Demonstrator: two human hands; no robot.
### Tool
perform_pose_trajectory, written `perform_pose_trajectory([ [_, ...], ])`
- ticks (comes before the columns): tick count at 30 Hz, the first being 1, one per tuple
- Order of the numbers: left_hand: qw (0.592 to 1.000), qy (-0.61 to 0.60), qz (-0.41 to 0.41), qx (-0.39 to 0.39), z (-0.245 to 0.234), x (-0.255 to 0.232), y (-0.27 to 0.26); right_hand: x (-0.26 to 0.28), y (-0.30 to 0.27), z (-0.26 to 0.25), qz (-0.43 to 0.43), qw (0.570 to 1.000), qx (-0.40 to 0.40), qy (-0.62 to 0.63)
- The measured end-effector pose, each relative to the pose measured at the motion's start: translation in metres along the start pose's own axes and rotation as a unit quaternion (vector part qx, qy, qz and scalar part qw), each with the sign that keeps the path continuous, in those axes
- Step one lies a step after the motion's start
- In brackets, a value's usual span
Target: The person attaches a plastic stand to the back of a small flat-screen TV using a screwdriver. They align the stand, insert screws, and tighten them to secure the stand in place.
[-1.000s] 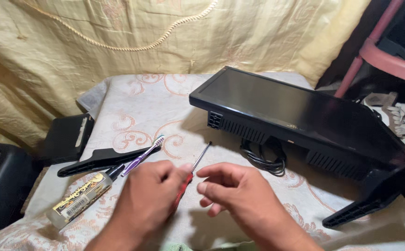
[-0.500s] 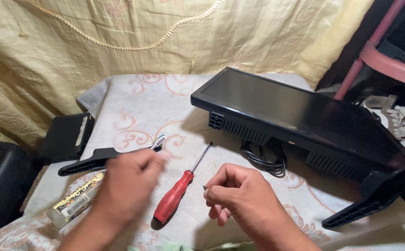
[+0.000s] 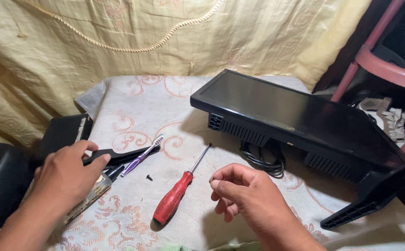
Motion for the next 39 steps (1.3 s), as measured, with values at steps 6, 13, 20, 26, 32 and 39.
perform_pose_trajectory([
  [6,0.997,-0.066,0.018,-0.027,0.006,0.008,-0.008,-0.001,0.002,-0.006,-0.034,0.999,0.001,0.002],
  [13,0.995,-0.085,0.013,-0.052,-0.001,0.011,-0.006,-0.002,-0.003,-0.01,-0.036,0.999,-0.012,0.001],
  [20,0.987,-0.098,0.022,-0.128,-0.022,0.011,-0.012,0.001,-0.007,-0.011,-0.032,0.999,-0.017,0.026],
  [26,0.988,-0.118,-0.008,-0.103,-0.019,0.014,-0.012,0.001,-0.008,-0.014,-0.03,0.999,-0.018,0.009],
  [32,0.984,-0.121,0.017,-0.128,-0.017,0.007,-0.015,0.0,-0.009,-0.022,-0.023,0.999,-0.031,0.017],
  [39,0.979,-0.195,-0.05,-0.042,-0.003,-0.01,-0.032,-0.001,-0.009,-0.026,-0.033,0.999,-0.035,0.018],
])
Point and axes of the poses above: each hand's wrist, its own y-axis towards the middle knuckle, its own z-axis out of the palm, x = y × z, the point moved 7 cm from there along y, towards the middle knuckle, and after that the axes turned 1 degree about x, right-handed, at the moved point
